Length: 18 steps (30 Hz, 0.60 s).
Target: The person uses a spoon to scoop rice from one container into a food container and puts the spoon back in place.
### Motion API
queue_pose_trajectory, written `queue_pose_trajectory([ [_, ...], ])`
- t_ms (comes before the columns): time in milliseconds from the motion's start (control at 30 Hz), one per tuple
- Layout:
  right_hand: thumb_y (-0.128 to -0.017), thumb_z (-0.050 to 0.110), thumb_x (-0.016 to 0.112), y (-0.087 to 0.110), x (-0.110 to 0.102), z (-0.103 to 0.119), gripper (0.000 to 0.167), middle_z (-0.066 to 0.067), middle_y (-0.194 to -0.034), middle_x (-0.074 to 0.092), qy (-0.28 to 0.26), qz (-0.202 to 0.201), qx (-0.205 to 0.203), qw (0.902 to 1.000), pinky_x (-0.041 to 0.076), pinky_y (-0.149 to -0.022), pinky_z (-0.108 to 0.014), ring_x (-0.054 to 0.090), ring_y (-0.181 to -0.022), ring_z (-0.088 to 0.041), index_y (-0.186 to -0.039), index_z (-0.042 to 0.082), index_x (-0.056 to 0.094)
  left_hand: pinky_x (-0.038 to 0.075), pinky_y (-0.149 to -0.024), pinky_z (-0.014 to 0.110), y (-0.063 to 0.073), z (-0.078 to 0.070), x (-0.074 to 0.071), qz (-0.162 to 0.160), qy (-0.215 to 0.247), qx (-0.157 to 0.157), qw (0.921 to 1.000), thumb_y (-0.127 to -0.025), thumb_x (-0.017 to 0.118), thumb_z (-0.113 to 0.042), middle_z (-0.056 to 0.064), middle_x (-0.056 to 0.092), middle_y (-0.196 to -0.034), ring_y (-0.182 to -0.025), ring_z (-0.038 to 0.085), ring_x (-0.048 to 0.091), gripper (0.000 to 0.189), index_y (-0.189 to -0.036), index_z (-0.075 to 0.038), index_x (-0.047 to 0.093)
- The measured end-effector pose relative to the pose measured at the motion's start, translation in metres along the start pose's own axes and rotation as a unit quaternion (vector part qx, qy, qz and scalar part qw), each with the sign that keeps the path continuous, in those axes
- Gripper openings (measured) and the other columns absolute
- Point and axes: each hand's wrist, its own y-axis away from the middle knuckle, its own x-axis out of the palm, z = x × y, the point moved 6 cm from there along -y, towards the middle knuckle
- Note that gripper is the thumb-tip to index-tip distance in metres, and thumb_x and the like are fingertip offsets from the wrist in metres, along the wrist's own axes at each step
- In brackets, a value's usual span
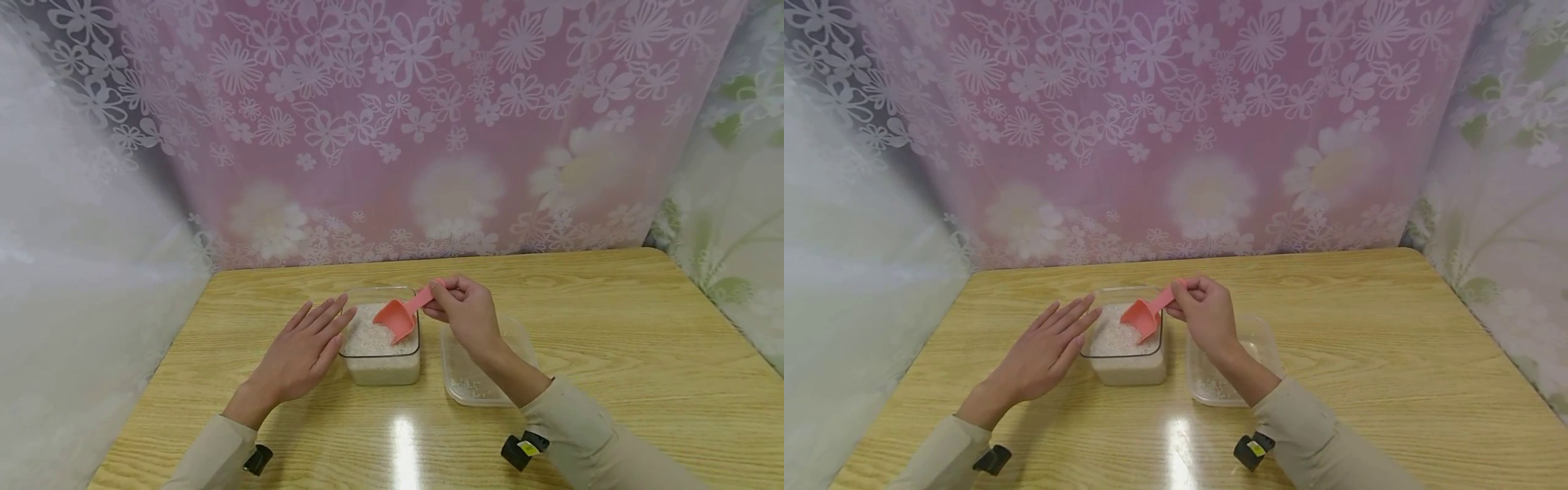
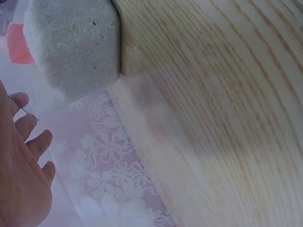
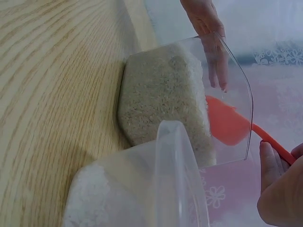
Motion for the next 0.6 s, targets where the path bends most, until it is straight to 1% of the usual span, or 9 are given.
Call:
queue_pose_trajectory([
  [200, -0.097, 0.014, 0.059, 0.001, -0.002, -0.003, 0.026, -0.016, -0.093, 0.070, -0.016, -0.003, 0.021, 0.9997, 0.056, -0.077, -0.034, 0.070, -0.080, -0.021, -0.107, -0.009, 0.057, 0.010, -0.116, 0.042, 0.000, 0.000, 0.000, -0.001, 0.003, -0.001, 1.0000, -0.104, 0.036, -0.031, 0.001, 0.021, -0.157, -0.142, 0.019, 0.020, 0.049, -0.151, -0.019, 0.031],
  [367, -0.097, 0.014, 0.058, 0.000, -0.005, -0.009, 0.027, -0.015, -0.089, 0.070, -0.036, -0.009, 0.043, 0.9984, 0.056, -0.078, -0.034, 0.070, -0.080, -0.021, -0.109, -0.010, 0.056, 0.010, -0.116, 0.043, 0.001, 0.000, 0.000, -0.001, -0.007, 0.004, 1.0000, -0.104, 0.037, -0.031, 0.002, 0.022, -0.157, -0.142, 0.021, 0.021, 0.050, -0.151, -0.018, 0.031],
  [600, -0.097, 0.017, 0.059, -0.001, -0.008, -0.014, 0.030, -0.014, -0.091, 0.070, -0.052, -0.015, 0.060, 0.9967, 0.055, -0.080, -0.034, 0.070, -0.083, -0.022, -0.113, -0.009, 0.057, 0.010, -0.116, 0.043, 0.001, 0.000, 0.001, -0.001, -0.012, 0.008, 0.9999, -0.104, 0.034, -0.032, 0.003, 0.023, -0.157, -0.142, 0.021, 0.020, 0.049, -0.152, -0.019, 0.030],
])
